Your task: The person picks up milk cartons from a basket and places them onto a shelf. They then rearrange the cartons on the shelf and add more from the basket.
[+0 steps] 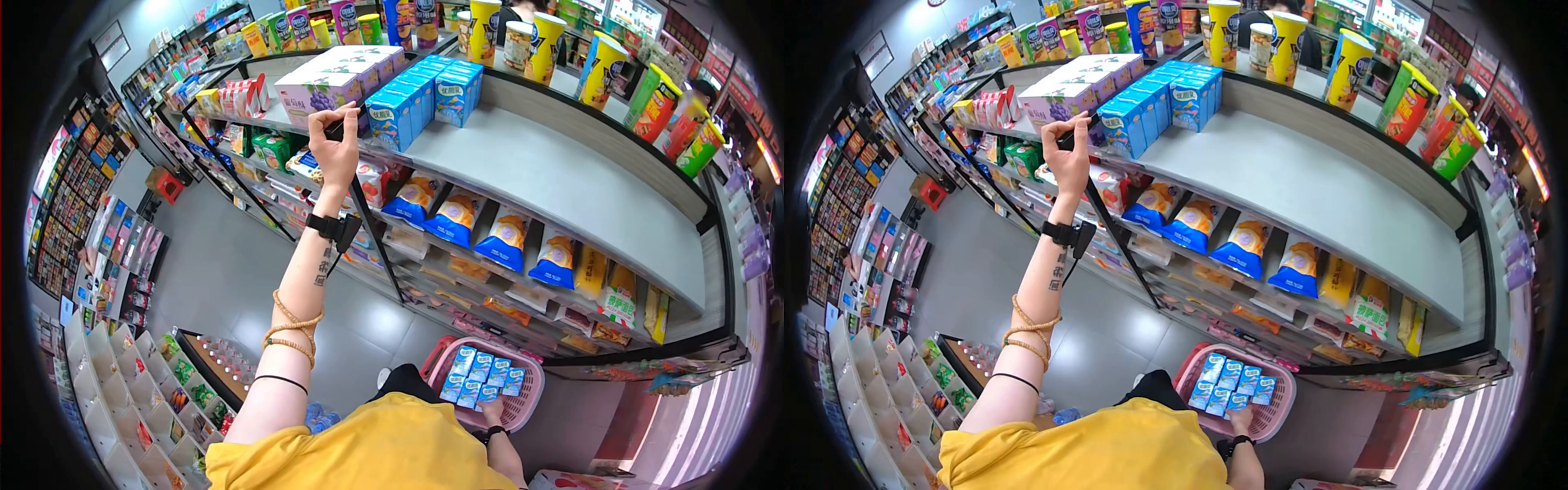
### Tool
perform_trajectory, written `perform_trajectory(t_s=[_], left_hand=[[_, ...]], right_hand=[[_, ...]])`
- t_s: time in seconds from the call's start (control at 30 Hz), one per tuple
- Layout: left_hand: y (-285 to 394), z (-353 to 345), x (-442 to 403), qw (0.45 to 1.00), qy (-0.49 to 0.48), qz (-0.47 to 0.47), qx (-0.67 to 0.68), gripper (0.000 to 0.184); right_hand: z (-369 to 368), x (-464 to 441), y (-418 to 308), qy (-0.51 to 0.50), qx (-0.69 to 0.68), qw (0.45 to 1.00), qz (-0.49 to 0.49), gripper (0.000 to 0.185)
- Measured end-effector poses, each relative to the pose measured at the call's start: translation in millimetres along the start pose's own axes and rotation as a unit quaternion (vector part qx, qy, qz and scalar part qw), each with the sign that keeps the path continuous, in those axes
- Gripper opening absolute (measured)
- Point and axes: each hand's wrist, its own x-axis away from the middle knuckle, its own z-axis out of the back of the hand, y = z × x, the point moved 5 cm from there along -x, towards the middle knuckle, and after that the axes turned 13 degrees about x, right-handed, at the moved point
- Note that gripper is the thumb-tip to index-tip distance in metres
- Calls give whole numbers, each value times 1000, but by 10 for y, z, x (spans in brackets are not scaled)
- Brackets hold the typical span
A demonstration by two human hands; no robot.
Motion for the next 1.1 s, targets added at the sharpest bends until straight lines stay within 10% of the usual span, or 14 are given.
perform_trajectory(t_s=[0.4,0.67,1.1], left_hand=[[2,24,1,1000,10,21,-3,22],[-5,39,1,1000,10,18,-4,22],[-3,69,1,1000,10,14,19,20]], right_hand=[[-179,-255,256,-9,81,996,37,75],[493,297,-154,-49,31,998,39,46],[1853,933,-959,-127,201,958,158,58]])
